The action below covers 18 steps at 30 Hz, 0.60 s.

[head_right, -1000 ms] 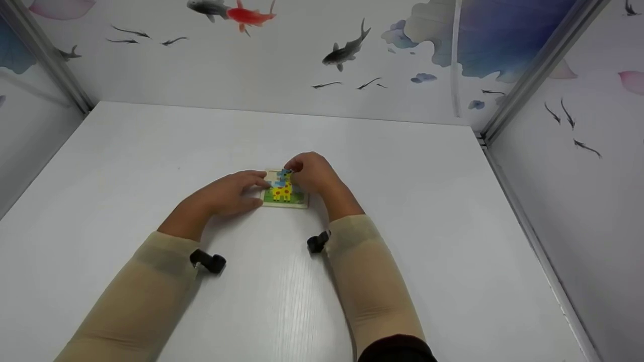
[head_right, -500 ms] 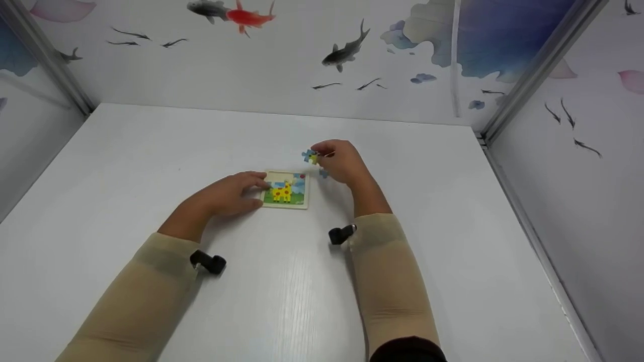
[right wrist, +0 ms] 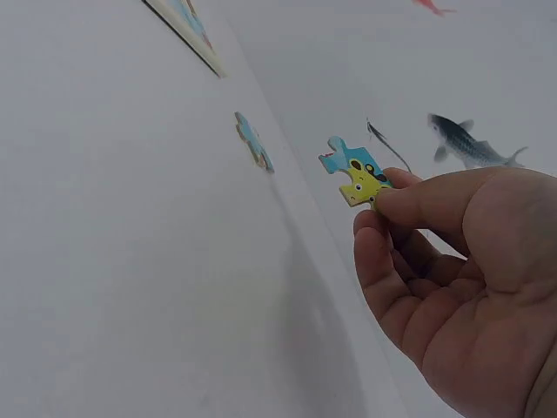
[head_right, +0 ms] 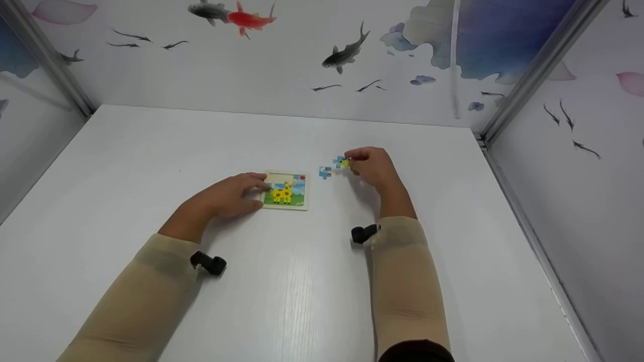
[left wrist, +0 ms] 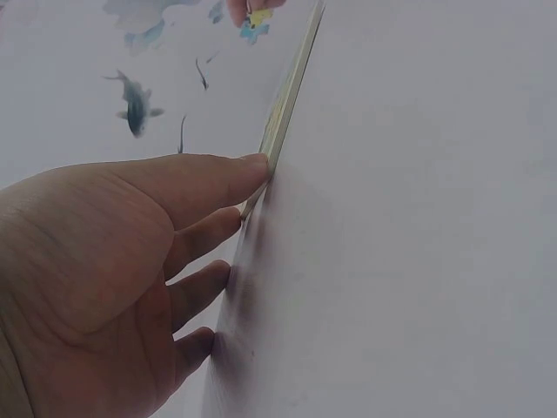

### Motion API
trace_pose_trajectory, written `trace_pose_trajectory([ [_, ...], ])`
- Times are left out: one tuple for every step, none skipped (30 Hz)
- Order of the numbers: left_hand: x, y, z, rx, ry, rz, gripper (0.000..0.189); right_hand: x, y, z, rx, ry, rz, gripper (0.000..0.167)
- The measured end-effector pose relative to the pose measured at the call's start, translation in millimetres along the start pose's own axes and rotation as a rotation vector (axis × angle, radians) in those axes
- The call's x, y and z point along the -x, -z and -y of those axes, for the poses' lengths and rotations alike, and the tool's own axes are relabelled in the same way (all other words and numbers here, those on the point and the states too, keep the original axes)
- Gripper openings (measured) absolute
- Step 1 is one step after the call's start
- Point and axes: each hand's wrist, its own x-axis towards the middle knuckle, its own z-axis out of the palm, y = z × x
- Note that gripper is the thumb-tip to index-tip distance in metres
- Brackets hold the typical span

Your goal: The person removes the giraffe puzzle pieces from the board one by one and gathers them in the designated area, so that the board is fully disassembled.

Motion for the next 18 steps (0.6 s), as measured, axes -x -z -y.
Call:
trace_pose_trajectory([
  [0.1, 0.0, 0.0, 0.0, -0.002, 0.0, 0.05, -0.1, 0.6, -2.1, -0.006, -0.008, 0.007, 0.029],
  [0.3, 0.0, 0.0, 0.002, -0.003, 0.001, 0.05, -0.2, 1.2, -3.9, -0.011, -0.015, 0.012, 0.029],
  [0.4, 0.1, -0.1, 0.001, -0.003, 0.001, 0.05, -0.2, 1.5, -5.5, -0.015, -0.022, 0.016, 0.03],
  [0.4, 0.0, -0.1, 0.0, -0.004, 0.001, 0.05, -0.1, 1.6, -6.7, -0.013, -0.028, 0.017, 0.03],
  [0.3, 0.0, -0.2, -0.004, -0.005, 0.001, 0.05, -0.2, 1.9, -7.9, -0.013, -0.036, 0.015, 0.03],
  [0.1, 0.0, -0.3, -0.006, -0.005, 0.001, 0.05, 0.2, 2.1, -8.8, -0.008, -0.042, 0.012, 0.03],
  [0.1, 0.1, -0.4, -0.009, -0.005, 0.001, 0.05, 0.5, 2.1, -9.5, -0.004, -0.045, 0.009, 0.031],
  [-0.1, 0.0, -0.4, -0.013, -0.005, 0.001, 0.05, 0.6, 2.2, -10.3, 0.002, -0.047, 0.005, 0.032],
  [-0.1, 0.0, -0.4, -0.014, -0.005, 0.001, 0.05, 0.9, 2.2, -10.8, 0.008, -0.049, 0.001, 0.032],
  [-0.3, -0.1, -0.4, -0.014, -0.006, 0.001, 0.05, 1.4, 2.2, -11.2, 0.014, -0.051, -0.002, 0.033],
  [-0.4, -0.1, -0.1, -0.016, -0.006, 0.002, 0.05, 1.6, 2.2, -11.7, 0.02, -0.054, -0.006, 0.034],
  [-0.4, -0.3, 0.0, -0.015, -0.006, 0.002, 0.05, 2.0, 2.1, -12.1, 0.026, -0.056, -0.011, 0.034],
  [-0.5, -0.4, 0.1, -0.014, -0.006, 0.003, 0.05, 2.3, 2.0, -12.4, 0.029, -0.056, -0.015, 0.034],
  [-0.7, -0.5, 0.3, -0.012, -0.008, 0.004, 0.05, 2.5, 2.0, -12.7, 0.03, -0.056, -0.018, 0.035],
  [-0.7, -0.5, 0.4, -0.009, -0.009, 0.004, 0.05, 2.6, 1.9, -12.9, 0.03, -0.056, -0.022, 0.035],
  [-0.7, -0.5, 0.5, -0.01, -0.012, 0.005, 0.05, 2.5, 1.9, -13.2, 0.03, -0.055, -0.025, 0.036],
  [-0.6, -0.4, 0.6, -0.01, -0.013, 0.005, 0.05, 2.4, 1.8, -13.4, 0.029, -0.054, -0.028, 0.036],
  [-0.4, -0.3, 0.5, -0.009, -0.015, 0.006, 0.05, 2.4, 1.7, -13.6, 0.03, -0.055, -0.033, 0.036],
])
